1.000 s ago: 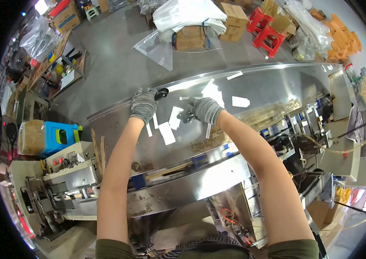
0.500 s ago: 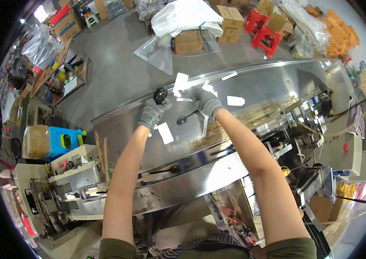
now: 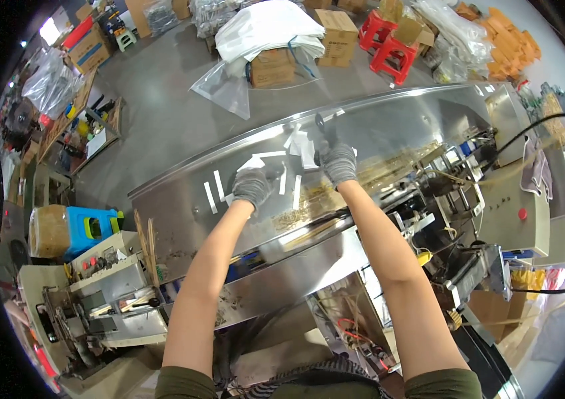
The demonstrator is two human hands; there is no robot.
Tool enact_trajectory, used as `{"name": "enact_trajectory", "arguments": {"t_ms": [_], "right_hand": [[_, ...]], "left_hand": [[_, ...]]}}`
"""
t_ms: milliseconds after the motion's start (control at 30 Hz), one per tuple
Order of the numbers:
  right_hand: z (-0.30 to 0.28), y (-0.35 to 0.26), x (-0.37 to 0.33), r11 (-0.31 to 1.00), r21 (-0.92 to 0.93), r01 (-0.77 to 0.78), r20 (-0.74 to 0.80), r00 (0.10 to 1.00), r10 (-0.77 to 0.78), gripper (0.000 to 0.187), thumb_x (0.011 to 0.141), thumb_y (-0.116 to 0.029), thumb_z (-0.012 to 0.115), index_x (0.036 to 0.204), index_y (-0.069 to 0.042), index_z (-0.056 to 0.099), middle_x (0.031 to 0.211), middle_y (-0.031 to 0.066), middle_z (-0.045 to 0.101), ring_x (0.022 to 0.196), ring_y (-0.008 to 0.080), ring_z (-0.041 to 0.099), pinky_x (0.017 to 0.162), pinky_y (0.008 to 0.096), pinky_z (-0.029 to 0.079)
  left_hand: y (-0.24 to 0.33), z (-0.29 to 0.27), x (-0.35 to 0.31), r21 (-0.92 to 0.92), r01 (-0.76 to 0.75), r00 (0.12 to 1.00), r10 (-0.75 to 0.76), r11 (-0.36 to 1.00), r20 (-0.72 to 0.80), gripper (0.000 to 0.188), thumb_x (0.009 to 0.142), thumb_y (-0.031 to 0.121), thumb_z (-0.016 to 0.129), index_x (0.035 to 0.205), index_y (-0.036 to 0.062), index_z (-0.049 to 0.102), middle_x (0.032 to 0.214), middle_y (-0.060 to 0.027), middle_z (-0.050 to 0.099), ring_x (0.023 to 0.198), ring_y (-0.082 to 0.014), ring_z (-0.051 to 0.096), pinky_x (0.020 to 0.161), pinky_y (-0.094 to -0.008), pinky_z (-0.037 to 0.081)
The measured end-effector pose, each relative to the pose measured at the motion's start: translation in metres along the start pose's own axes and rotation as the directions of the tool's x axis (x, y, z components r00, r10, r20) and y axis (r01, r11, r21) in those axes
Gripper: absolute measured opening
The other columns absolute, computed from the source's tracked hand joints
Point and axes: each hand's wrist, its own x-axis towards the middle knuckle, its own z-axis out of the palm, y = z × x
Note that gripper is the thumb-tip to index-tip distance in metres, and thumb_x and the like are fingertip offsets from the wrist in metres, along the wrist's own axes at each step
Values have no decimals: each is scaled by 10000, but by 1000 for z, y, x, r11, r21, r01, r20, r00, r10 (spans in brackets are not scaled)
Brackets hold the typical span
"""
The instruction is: Assembling mechanical components and packing them into a cardboard box.
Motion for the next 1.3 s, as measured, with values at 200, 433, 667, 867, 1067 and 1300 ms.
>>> {"name": "enact_trajectory", "arguments": {"t_ms": [200, 433, 667, 867, 1067, 1300], "right_hand": [[-9, 22, -37, 901, 334, 276, 159, 926, -342, 151, 835, -146, 614, 890, -6, 606, 725, 55, 626, 644, 125, 543, 603, 272, 455], [-21, -8, -80, 691, 317, 650, 203, 665, -719, 251, 745, -25, 609, 992, -31, 564, 848, 115, 615, 682, 266, 588, 616, 355, 476], [-103, 4, -138, 890, 454, -45, 392, 907, -154, 209, 796, -267, 676, 820, -68, 618, 612, -29, 521, 553, 66, 479, 507, 230, 403], [-180, 36, -209, 726, 614, -309, 450, 893, 0, 130, 774, -120, 658, 867, -60, 590, 625, -18, 514, 511, 57, 460, 436, 213, 374], [-261, 75, -305, 541, 757, -366, 355, 926, 130, 132, 795, -152, 653, 877, -50, 638, 585, -34, 518, 457, 32, 403, 402, 180, 279], [-297, 127, -451, 578, 811, -88, 34, 994, 103, 170, 838, -143, 601, 961, -27, 607, 773, 19, 602, 540, 71, 490, 481, 202, 374]], "left_hand": [[-11, -39, 0, -556, 345, 936, -227, 756, 270, 337, 714, 324, 649, 780, -4, 621, 598, -120, 583, 553, -223, 569, 543, -355, 450], [20, -86, -38, -665, 293, 909, 15, 687, 416, 282, 715, 285, 691, 757, 12, 634, 618, -97, 583, 486, -177, 514, 456, -326, 426], [128, -134, -97, -848, 516, 796, 298, 121, 527, 175, 700, 153, 712, 782, 96, 569, 561, 15, 479, 544, -98, 465, 503, -226, 388], [211, -77, -157, -922, -140, 984, 150, 361, -91, 386, 638, 255, 792, 930, 61, 632, 770, -32, 614, 664, -116, 513, 618, -263, 426], [265, -39, -256, -992, 119, 993, 1, 42, 119, 306, 798, 320, 654, 934, 54, 590, 688, -23, 575, 614, -95, 527, 525, -247, 429], [351, 3, -442, -807, 377, 915, 317, -454, 249, 283, 853, 243, 599, 1083, 86, 553, 764, 52, 564, 527, -43, 437, 466, -192, 360]]}}
